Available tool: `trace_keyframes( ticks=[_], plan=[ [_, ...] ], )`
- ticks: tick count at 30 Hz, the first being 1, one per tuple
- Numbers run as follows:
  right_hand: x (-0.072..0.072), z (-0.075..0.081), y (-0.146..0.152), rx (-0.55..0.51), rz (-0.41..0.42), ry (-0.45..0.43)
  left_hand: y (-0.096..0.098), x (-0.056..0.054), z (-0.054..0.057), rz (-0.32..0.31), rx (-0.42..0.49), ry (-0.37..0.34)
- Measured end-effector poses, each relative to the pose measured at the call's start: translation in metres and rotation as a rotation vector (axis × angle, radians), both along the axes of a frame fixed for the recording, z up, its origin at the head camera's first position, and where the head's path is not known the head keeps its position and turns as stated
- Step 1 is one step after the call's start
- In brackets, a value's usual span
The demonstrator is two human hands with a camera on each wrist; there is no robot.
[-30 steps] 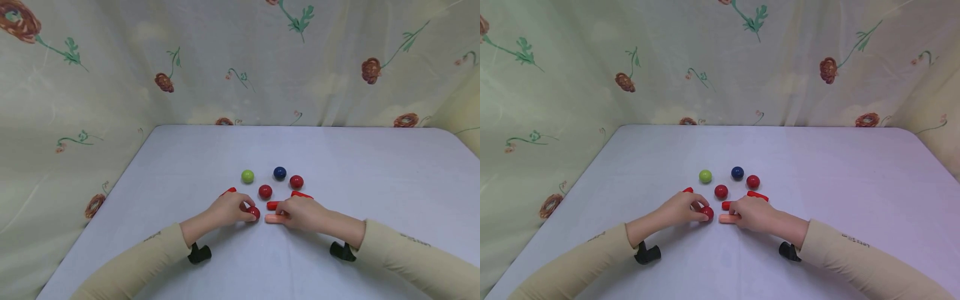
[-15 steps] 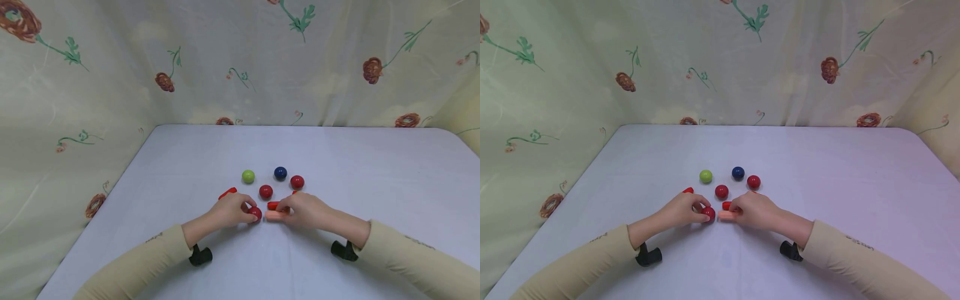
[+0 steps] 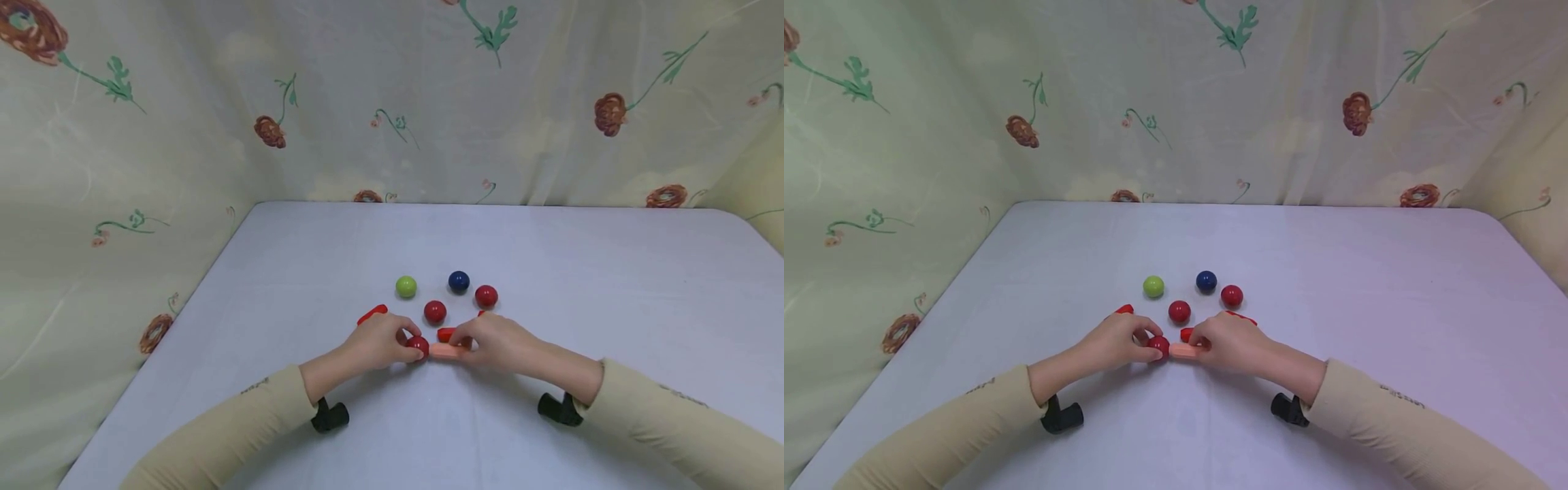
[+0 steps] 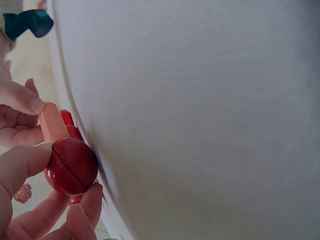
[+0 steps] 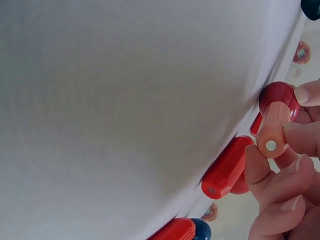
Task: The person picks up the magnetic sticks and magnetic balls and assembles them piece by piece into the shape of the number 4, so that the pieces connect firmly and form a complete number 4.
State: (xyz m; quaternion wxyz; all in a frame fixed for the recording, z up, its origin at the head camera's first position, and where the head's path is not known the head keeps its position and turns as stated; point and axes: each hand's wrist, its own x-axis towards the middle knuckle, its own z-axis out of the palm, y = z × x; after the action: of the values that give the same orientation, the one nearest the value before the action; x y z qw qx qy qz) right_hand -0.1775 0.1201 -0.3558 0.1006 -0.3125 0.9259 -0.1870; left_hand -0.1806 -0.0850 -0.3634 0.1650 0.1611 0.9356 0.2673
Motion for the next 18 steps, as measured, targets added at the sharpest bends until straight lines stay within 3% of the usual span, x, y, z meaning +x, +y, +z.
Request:
trace_keyframes(
  ticks=[8,14,18],
  plan=[
    [-0.008,0.012,0.009,-0.020,-0.047,-0.043,0.000,-0.001,-0.001,-0.010,0.006,0.009],
    [-0.030,0.025,0.029,-0.116,-0.145,-0.015,0.000,-0.001,-0.001,-0.003,0.004,0.008],
    [-0.047,0.024,0.039,-0.094,-0.220,-0.047,0.000,0.000,0.000,0.002,0.002,0.013]
  ],
)
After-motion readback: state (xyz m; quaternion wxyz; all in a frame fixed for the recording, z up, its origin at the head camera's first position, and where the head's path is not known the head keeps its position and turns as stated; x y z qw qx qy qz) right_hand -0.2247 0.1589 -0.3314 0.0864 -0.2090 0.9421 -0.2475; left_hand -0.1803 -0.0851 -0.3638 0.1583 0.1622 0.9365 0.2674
